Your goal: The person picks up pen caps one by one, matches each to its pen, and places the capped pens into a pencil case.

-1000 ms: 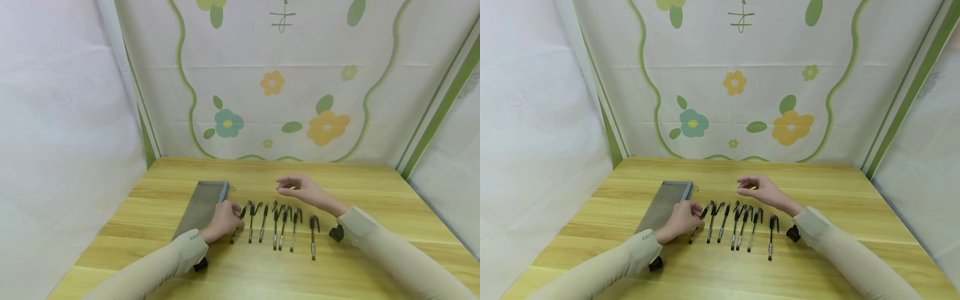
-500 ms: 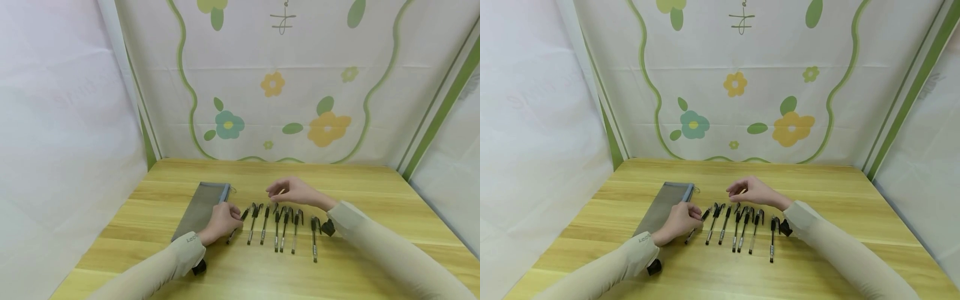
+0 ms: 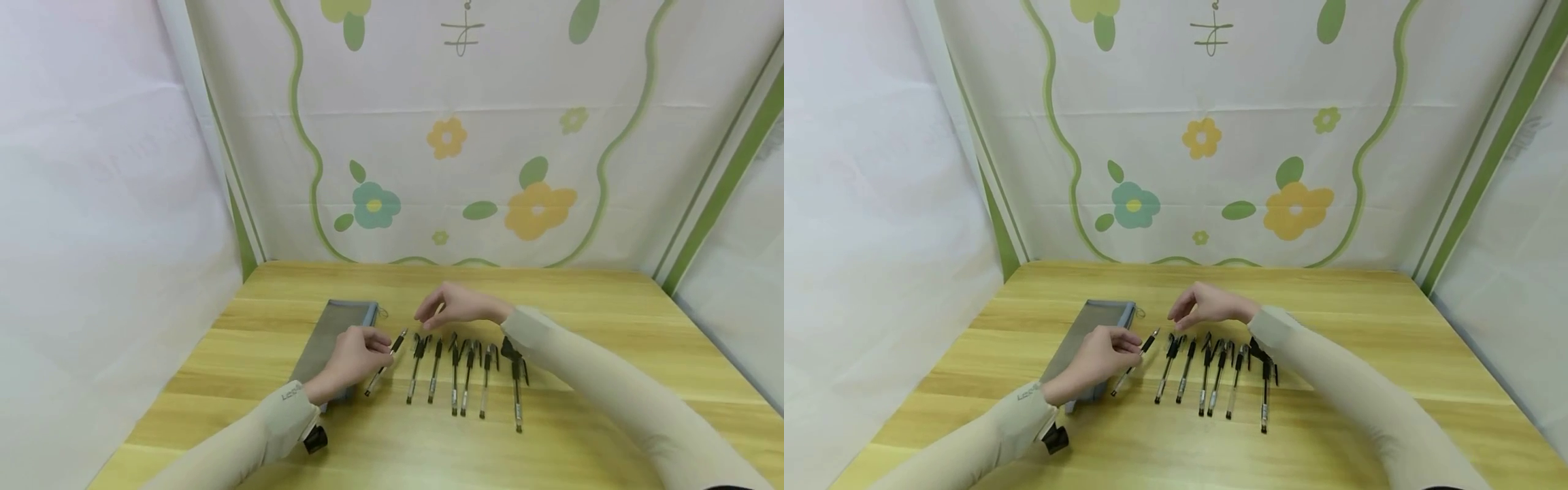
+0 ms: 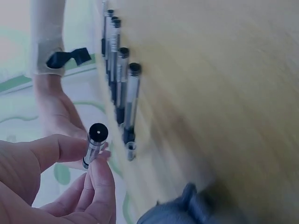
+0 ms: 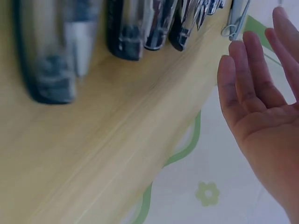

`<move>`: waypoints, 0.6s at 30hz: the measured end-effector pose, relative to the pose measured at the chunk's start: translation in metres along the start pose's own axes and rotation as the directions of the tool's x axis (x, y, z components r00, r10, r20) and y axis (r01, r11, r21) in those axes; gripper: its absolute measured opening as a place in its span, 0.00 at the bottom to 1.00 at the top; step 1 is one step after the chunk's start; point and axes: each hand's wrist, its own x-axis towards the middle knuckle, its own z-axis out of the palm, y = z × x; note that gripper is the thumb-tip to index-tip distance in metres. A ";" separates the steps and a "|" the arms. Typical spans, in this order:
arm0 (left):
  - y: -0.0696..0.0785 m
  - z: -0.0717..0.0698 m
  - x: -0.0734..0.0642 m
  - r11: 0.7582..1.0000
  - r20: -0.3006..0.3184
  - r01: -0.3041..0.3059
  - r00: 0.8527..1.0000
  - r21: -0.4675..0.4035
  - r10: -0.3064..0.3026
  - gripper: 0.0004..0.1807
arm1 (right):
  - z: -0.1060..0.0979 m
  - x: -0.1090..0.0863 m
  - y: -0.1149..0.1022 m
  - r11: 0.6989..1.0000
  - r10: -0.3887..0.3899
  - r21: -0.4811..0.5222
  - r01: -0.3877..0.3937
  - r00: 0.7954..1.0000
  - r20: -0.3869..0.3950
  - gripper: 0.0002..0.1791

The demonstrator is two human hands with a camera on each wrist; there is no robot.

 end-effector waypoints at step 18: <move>-0.002 -0.016 -0.009 0.996 0.042 0.057 0.998 -0.069 -0.054 0.11 | 0.007 0.038 0.023 0.993 -0.044 0.112 0.024 0.982 0.184 0.13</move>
